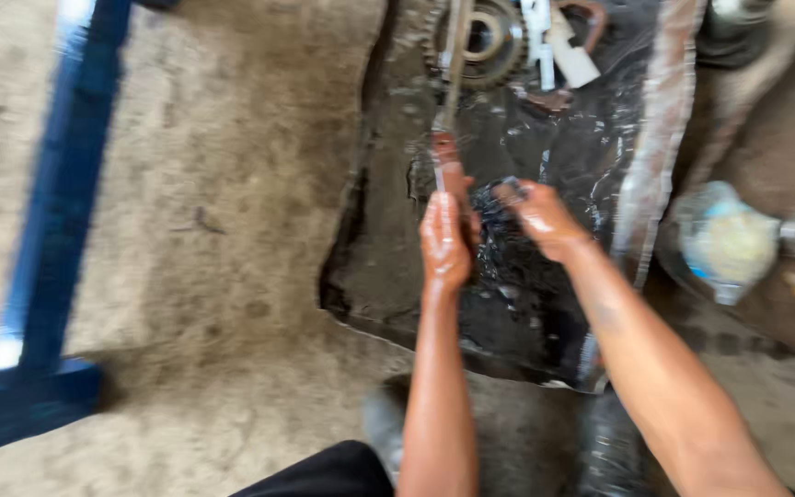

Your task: The person sits on the floor and scrubs various mechanical parts, including gears and metal brackets, using a dark rag and a liquid solvent in a metal tray. The person repeatedly picks up parts, scrubs them, and places them back into the tray.

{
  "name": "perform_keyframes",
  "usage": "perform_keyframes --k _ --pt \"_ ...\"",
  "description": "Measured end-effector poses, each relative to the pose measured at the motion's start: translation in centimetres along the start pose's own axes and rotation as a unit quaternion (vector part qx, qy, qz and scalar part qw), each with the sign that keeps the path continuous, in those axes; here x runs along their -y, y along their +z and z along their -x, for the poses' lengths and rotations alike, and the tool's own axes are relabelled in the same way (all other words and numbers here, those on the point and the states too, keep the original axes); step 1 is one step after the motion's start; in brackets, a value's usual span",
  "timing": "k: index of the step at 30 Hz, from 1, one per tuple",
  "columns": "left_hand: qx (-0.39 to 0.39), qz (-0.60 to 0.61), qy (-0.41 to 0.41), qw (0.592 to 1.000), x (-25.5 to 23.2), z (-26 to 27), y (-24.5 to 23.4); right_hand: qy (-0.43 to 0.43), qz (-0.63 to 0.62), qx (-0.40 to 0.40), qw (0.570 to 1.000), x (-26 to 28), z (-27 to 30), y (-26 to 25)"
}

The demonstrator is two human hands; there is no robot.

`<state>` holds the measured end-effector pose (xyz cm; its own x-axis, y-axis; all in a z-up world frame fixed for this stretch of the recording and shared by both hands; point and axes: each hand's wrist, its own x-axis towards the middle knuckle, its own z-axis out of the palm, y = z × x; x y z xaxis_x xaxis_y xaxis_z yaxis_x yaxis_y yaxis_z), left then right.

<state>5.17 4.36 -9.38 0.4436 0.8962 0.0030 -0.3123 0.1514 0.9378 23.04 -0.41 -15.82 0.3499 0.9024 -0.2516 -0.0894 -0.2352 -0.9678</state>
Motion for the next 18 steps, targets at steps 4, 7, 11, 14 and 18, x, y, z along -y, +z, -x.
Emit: perform_keyframes --k 4,7,11,14,18 --pt "-0.001 -0.032 -0.008 0.999 -0.5 -0.3 0.6 0.073 -0.469 0.063 0.878 7.9 3.4 0.6" --pt "-0.015 -0.047 -0.030 0.998 -0.8 -0.6 0.4 -0.015 -0.465 0.149 0.872 15.3 6.1 1.4" --pt "0.042 -0.024 0.005 0.999 0.0 -0.2 -0.5 -0.121 -0.296 0.241 0.916 22.1 7.2 2.9" --pt "0.008 -0.015 -0.092 0.996 1.9 -0.5 -1.5 -0.178 -0.201 0.259 0.928 23.6 6.2 4.4" --pt "-0.013 -0.017 -0.121 0.992 3.9 -0.3 -3.3 -0.293 0.062 0.197 0.934 23.1 6.3 6.2"
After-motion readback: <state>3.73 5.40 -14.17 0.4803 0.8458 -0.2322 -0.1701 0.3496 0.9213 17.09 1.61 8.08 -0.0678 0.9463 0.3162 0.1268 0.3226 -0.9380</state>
